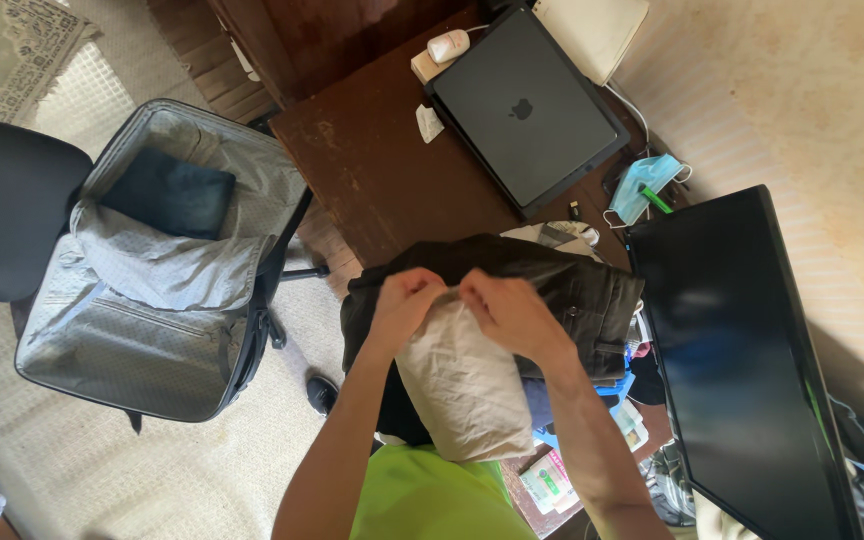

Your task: The person picks up a suitcase, opens it on the floor, and packs a pair of jeans, a beige garment, and a dark garment into it after folding them on a desk.

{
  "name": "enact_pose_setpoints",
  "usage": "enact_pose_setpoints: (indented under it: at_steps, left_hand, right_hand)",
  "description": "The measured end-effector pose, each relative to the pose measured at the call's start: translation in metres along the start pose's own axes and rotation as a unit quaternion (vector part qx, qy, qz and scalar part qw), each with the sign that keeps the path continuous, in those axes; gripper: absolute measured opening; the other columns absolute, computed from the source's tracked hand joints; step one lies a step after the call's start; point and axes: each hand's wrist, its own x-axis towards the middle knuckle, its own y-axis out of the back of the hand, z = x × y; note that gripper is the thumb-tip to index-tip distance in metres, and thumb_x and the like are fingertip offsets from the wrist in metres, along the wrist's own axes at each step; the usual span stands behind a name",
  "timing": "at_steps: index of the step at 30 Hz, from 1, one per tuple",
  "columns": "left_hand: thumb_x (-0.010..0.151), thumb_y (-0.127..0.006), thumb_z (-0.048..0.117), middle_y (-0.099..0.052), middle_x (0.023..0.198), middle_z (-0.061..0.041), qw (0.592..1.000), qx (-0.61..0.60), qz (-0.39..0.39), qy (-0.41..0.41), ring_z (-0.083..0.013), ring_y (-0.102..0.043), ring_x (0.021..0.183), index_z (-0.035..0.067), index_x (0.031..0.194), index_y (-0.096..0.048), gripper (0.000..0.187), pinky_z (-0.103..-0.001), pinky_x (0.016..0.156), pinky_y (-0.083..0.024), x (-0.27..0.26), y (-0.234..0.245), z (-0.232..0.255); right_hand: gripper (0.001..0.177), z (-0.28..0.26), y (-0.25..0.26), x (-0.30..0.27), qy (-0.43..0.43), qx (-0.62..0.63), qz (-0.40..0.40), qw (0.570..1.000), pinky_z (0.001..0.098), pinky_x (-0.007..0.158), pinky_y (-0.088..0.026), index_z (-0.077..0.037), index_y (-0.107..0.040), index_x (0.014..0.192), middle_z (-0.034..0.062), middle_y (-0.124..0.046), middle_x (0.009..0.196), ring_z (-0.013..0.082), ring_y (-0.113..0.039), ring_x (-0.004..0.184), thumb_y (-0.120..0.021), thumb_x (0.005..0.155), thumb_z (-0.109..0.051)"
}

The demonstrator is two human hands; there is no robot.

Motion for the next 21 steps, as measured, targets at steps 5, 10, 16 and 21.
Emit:
enact_pose_setpoints:
  at_steps: [5,10,16,21]
  left_hand:
    - [0.097,-0.083,0.023,-0.067,0.122,-0.012,0.946,0.130,0.207,-0.214,-0.0233,-0.067,0.109,0.002,0.127,-0.072,0.039,-0.035,0.096,-0.055,-0.034,0.010,-0.008]
    - [0.083,-0.096,0.050,-0.071,0.115,-0.018,0.980,0.137,0.111,0.097,-0.0278,-0.070,0.102,-0.001,0.135,-0.064,0.079,-0.039,0.089,-0.059,-0.087,0.032,-0.072]
    - [0.078,-0.096,0.040,-0.083,0.113,-0.016,0.965,-0.152,-0.006,0.213,-0.0210,-0.081,0.102,0.008,0.142,-0.057,0.081,-0.035,0.090,-0.064,-0.097,0.013,-0.127]
    - [0.086,-0.095,0.029,-0.081,0.131,-0.008,0.953,-0.267,-0.080,0.122,-0.0182,-0.076,0.117,0.005,0.142,-0.069,0.066,-0.033,0.099,-0.062,-0.124,0.045,-0.115]
  right_hand:
    - [0.031,0.000,-0.005,-0.014,0.079,-0.088,0.229,0.966,0.0487,0.094,-0.061,-0.006,-0.069,0.135,0.0231,-0.078,0.124,0.0454,-0.076,0.112,-0.068,0.110,-0.023]
    - [0.066,0.012,-0.031,-0.077,-0.323,0.010,0.137,0.936,0.0461,0.089,-0.061,-0.003,-0.065,0.144,0.0230,-0.078,0.109,0.0392,-0.079,0.101,-0.081,0.097,-0.048]
    - [0.067,0.029,-0.088,-0.107,-0.426,0.129,0.049,0.894,0.0412,0.093,-0.064,-0.004,-0.074,0.137,0.0184,-0.087,0.117,0.0273,-0.084,0.106,-0.091,0.083,-0.041]
    - [0.061,-0.006,-0.101,-0.111,-0.355,0.197,0.073,0.911,0.0390,0.089,-0.061,-0.004,-0.072,0.140,0.0140,-0.085,0.114,0.0215,-0.077,0.101,-0.086,0.087,-0.031]
